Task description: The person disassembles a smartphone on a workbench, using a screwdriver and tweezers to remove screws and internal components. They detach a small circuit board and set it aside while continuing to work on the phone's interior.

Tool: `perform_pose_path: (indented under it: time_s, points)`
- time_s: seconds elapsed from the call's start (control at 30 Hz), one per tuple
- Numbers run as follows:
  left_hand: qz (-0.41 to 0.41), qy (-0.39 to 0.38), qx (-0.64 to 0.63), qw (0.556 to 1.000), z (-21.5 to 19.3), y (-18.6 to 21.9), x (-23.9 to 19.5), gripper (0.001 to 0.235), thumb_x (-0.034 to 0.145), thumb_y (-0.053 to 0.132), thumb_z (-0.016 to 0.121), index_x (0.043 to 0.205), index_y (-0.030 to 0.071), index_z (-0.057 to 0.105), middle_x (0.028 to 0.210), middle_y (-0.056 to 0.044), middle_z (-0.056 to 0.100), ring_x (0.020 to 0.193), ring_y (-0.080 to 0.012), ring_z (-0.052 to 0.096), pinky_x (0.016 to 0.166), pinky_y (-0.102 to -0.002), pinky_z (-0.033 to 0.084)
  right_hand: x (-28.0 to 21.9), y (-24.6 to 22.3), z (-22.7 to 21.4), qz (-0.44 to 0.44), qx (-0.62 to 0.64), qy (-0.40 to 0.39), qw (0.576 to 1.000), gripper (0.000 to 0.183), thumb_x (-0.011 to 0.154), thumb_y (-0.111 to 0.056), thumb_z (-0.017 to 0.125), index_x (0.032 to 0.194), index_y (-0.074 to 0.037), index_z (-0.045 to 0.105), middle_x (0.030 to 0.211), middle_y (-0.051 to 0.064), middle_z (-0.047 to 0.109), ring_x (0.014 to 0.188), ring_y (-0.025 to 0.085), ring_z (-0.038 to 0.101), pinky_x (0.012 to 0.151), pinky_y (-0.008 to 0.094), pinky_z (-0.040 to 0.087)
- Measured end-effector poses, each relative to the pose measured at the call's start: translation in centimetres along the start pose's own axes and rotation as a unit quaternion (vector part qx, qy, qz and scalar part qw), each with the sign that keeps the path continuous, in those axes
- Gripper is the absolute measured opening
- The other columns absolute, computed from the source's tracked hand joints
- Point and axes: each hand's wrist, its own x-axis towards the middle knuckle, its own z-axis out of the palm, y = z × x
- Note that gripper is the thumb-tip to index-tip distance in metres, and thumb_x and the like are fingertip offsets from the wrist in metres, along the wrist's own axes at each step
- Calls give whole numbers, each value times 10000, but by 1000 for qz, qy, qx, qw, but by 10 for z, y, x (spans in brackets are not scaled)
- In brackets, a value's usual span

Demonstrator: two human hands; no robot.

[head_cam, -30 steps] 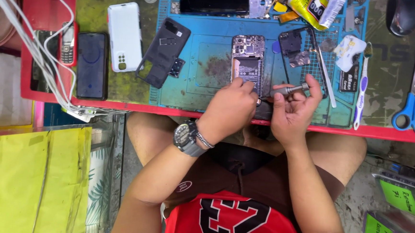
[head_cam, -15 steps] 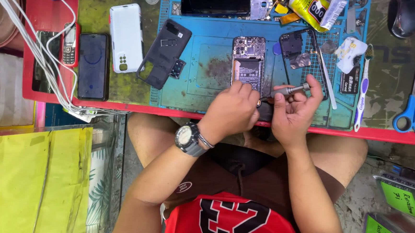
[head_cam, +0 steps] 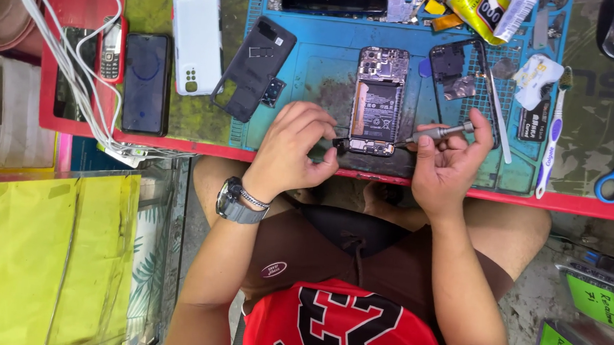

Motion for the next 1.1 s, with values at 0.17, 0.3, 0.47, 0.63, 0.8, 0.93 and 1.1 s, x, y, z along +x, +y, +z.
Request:
perform_pose_path:
  time_s: [0.17,0.3,0.47,0.63,0.8,0.93,1.1]
  points:
    - [-15,-8,-1,1000,-9,-6,-13,156,741,115,749,867,89,660,965,-57,693,955,-317,659,875,-460,540,-2,1,0,-8,-1,2,1000,684,1084,99,563,1592,-54,131,1091,301,652,853,320,729,797,393,648]
    - [-13,-10,14,1000,-12,-11,-21,141,735,98,767,838,68,676,954,-68,677,949,-323,644,874,-463,536,-2,4,-3,-10,-2,-1,1000,691,1088,113,555,1595,-69,123,1101,317,655,852,351,738,798,419,651]
    - [-49,-21,11,999,-8,-12,-34,75,764,69,749,820,91,705,963,-47,665,994,-305,620,888,-433,497,-1,-3,-1,-12,-14,-6,1000,673,1099,112,551,1595,-67,132,1095,312,653,834,336,729,789,407,647]
    - [-108,-18,0,994,-15,-2,-39,37,824,82,748,850,88,723,995,-50,654,1071,-303,581,935,-427,441,0,-13,1,-16,-15,-9,1000,666,1104,120,542,1597,-72,138,1095,316,652,833,336,724,791,421,649]
    - [-287,73,124,947,-27,-4,-53,115,921,172,663,844,207,741,1035,51,628,1103,-274,480,887,-452,312,0,-30,7,35,-23,-9,999,565,1148,-16,550,1565,-133,187,1146,319,647,817,304,649,825,376,567]
    - [-383,120,167,901,-46,-17,-57,139,889,183,620,844,170,750,999,1,632,1039,-303,489,933,-448,369,-1,-28,5,40,-28,-9,999,575,1146,-4,552,1570,-135,187,1150,311,656,810,304,659,822,366,559]
    - [-438,164,203,860,-50,-31,-61,152,875,227,622,804,187,750,989,17,612,1048,-309,470,917,-480,372,-1,-30,5,31,-59,-9,998,556,1167,1,549,1570,-131,189,1175,330,660,790,318,668,761,346,521]
